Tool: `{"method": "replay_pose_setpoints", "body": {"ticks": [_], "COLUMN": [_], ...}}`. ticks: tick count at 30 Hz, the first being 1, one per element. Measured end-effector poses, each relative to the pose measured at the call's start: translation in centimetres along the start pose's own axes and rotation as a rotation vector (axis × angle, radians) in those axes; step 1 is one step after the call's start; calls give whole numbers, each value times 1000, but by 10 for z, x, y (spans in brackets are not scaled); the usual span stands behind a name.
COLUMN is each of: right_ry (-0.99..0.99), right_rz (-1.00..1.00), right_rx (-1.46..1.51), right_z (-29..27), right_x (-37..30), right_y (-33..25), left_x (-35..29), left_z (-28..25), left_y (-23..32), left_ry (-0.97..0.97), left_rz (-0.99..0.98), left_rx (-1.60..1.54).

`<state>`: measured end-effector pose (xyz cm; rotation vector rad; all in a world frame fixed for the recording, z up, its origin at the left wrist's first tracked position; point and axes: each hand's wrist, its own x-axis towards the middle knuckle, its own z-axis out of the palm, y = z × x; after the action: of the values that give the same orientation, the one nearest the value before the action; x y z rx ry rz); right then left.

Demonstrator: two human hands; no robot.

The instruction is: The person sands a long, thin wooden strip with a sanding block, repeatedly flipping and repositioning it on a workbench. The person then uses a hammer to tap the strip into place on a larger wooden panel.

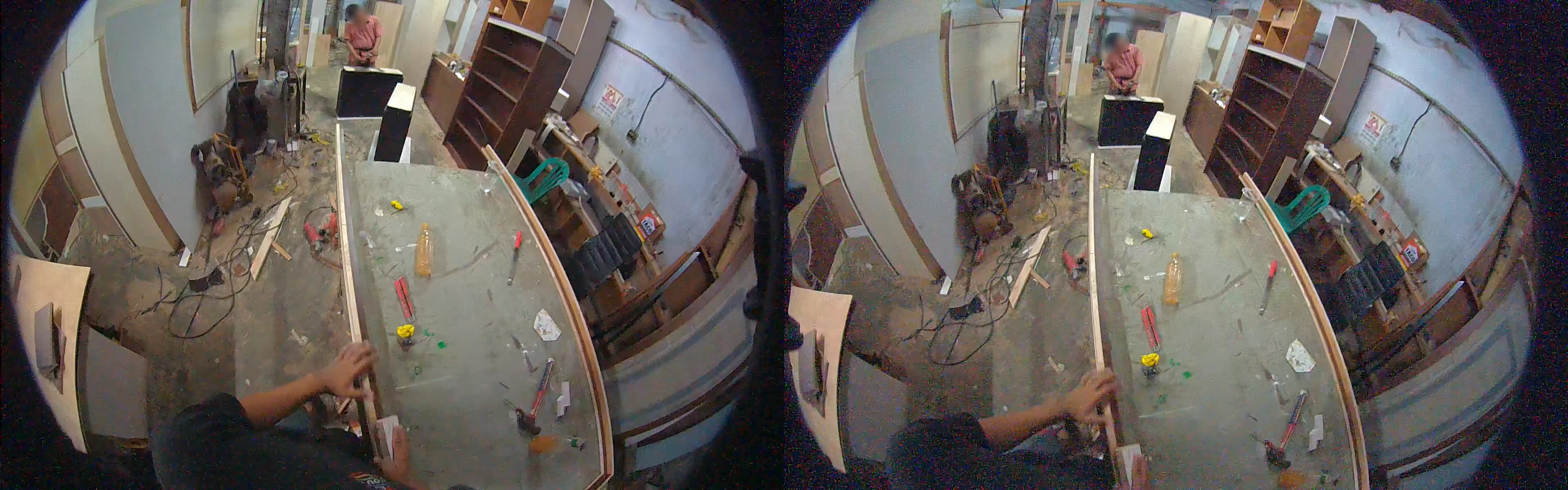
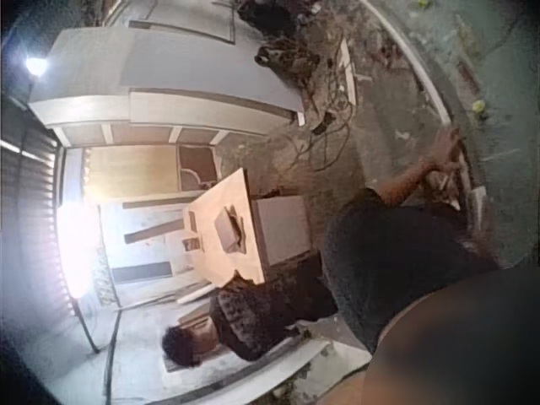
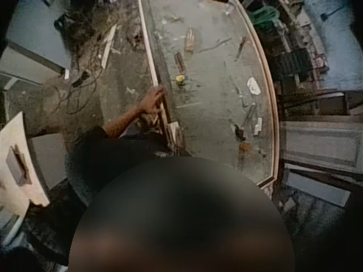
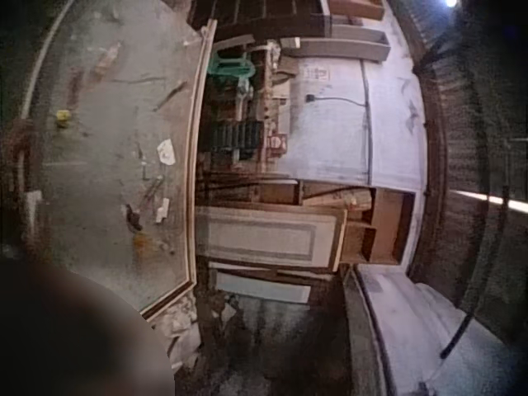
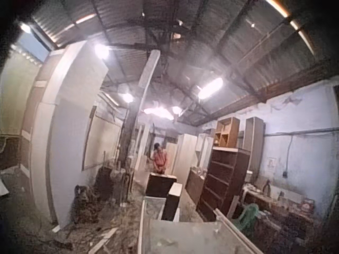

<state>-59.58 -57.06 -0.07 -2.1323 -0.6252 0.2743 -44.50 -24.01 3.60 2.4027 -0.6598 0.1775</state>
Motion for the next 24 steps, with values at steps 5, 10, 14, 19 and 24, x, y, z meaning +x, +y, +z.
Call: {"method": "replay_pose_setpoints", "body": {"ticks": [5,10,14,19,24], "right_ry": [-56,-147,-148,-102,-37], "right_rz": [92,32,128,216,401], "right_rx": [50,53,36,5,209], "right_z": [-3,-14,-8,4,9], "right_x": [93,180,226,271,333], "right_y": [-26,-29,-27,-22,-26], "left_x": [36,41,34,43,33], "left_z": [-16,-28,-30,-28,-39], "left_y": [-72,-112,-130,-156,-166], "left_ry": [392,73,-81,-304,-351], "left_rz": [-586,-564,-522,-553,-476], "left_rx": [-763,-893,-924,-887,-1193]}}
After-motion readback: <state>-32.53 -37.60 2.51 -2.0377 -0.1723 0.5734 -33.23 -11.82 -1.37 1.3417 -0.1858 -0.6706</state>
